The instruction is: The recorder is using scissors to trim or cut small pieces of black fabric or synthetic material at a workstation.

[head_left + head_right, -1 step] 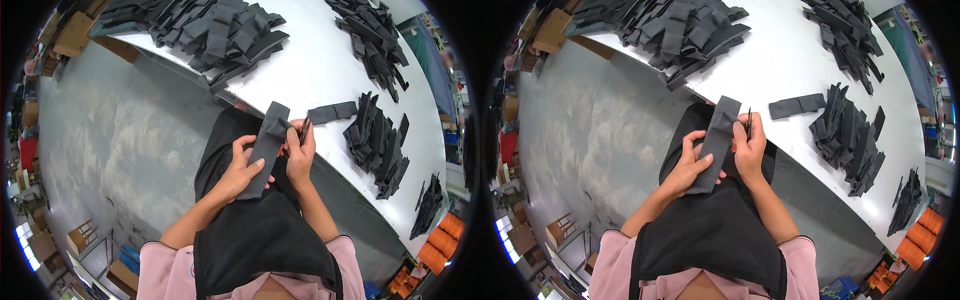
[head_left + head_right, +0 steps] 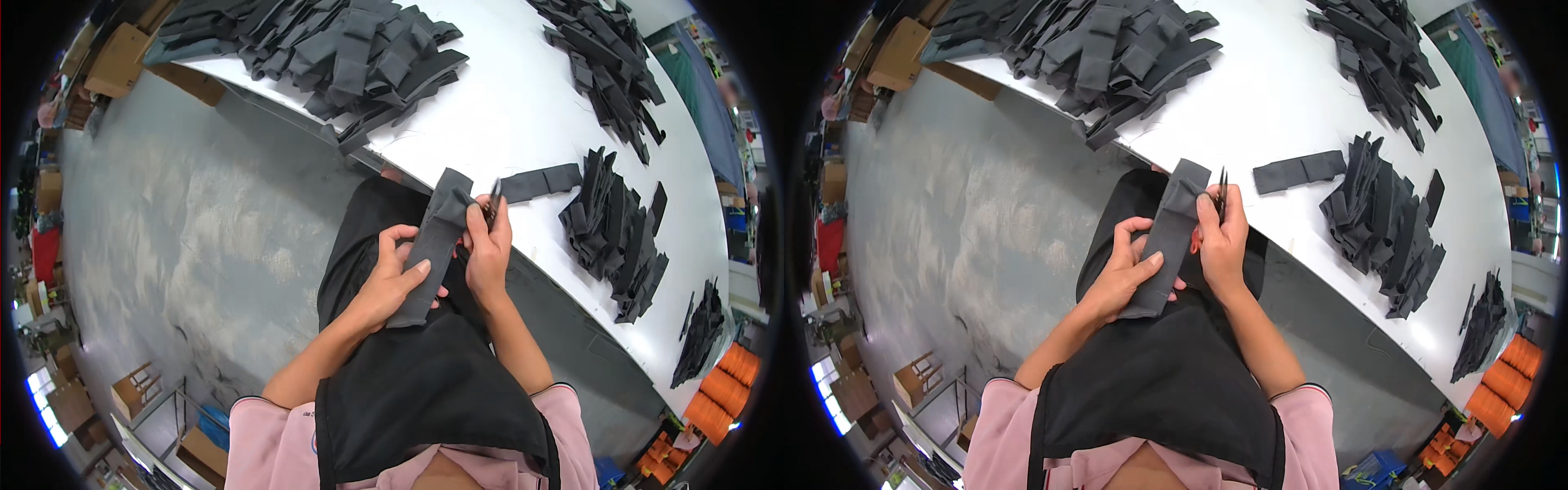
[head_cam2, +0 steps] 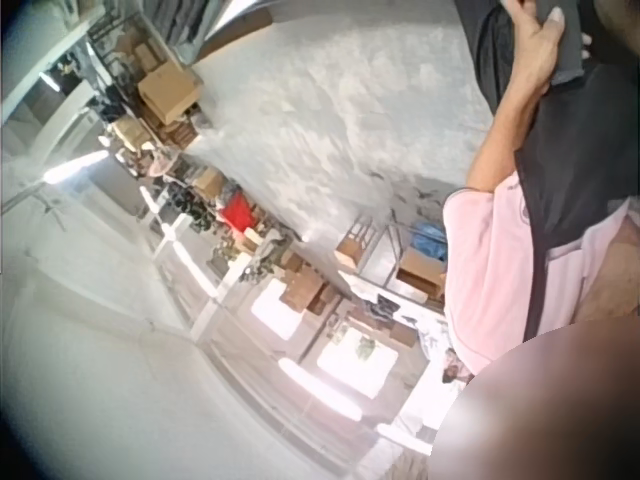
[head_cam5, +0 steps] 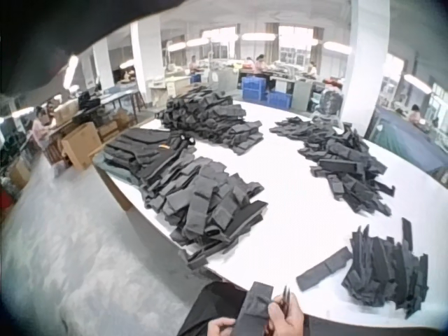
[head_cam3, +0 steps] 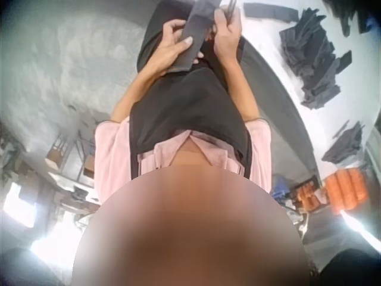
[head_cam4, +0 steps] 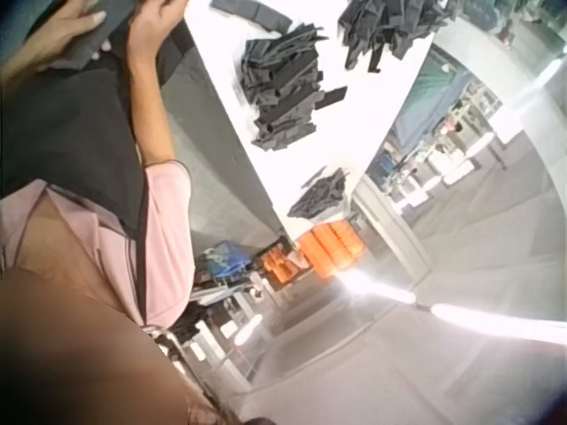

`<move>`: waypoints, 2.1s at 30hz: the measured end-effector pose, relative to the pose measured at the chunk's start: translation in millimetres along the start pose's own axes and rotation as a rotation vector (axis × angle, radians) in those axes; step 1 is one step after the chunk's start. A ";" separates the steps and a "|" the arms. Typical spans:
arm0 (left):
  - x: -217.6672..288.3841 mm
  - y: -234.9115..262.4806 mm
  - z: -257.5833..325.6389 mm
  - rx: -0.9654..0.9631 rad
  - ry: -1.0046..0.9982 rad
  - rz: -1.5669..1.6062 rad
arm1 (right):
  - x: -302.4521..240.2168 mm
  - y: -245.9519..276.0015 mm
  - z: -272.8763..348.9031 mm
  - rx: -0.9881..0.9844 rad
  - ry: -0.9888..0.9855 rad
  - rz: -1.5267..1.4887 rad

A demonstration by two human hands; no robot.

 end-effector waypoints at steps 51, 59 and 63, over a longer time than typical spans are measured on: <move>41.5 2.0 -6.0 -0.120 -0.504 -0.815 | -43.0 24.0 51.5 -0.105 0.218 0.765; 41.8 -4.7 -6.8 -0.165 -0.506 -0.850 | -48.4 3.2 47.7 -0.198 0.254 0.817; 39.9 -0.4 -8.2 -0.186 -0.464 -0.823 | -48.5 2.8 45.9 -0.189 0.261 0.809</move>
Point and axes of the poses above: each hand's wrist, its own z-axis away from the middle knuckle, its own y-axis out of the back of the hand, x = y × z, the point moved 7 cm from there along -z, towards the middle knuckle, and after that the axes turned 8 degrees about -x, right-handed, at the moved point
